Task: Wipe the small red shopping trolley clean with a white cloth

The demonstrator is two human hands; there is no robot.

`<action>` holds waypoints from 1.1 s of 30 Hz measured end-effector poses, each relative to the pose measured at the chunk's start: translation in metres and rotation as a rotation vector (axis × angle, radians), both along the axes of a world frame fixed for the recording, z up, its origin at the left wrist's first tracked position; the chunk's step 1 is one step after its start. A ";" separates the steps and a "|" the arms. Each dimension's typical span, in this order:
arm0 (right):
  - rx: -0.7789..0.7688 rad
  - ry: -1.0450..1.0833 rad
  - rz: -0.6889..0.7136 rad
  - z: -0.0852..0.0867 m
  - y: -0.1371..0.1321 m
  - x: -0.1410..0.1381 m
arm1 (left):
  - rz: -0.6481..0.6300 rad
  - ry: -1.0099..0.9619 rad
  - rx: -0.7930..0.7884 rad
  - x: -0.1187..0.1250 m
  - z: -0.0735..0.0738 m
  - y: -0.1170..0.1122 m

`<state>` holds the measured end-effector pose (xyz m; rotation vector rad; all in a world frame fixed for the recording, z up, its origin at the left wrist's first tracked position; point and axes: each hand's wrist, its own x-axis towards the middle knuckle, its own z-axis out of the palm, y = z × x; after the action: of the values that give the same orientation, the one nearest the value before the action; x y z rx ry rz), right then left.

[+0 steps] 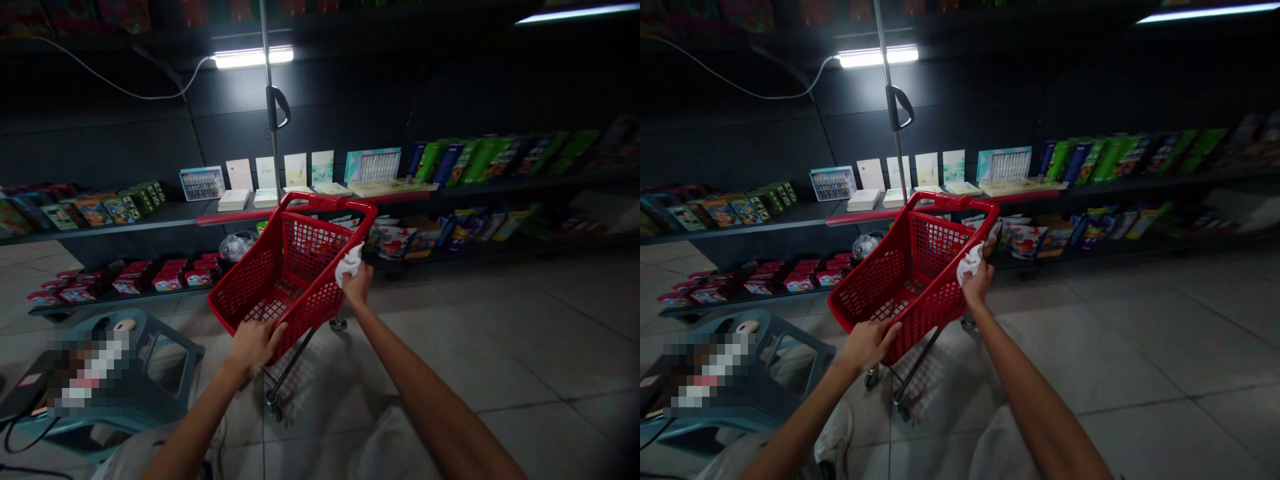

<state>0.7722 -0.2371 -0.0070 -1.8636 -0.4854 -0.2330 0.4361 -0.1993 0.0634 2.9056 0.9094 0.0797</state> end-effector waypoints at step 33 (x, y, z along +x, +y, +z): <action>-0.009 0.485 0.243 -0.066 0.001 -0.113 | -0.037 -0.088 -0.016 -0.007 -0.009 0.030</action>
<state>0.6591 -0.2365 -0.0727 -1.7715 -0.3682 0.3783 0.4286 -0.1697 0.0543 2.8774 0.8382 0.1954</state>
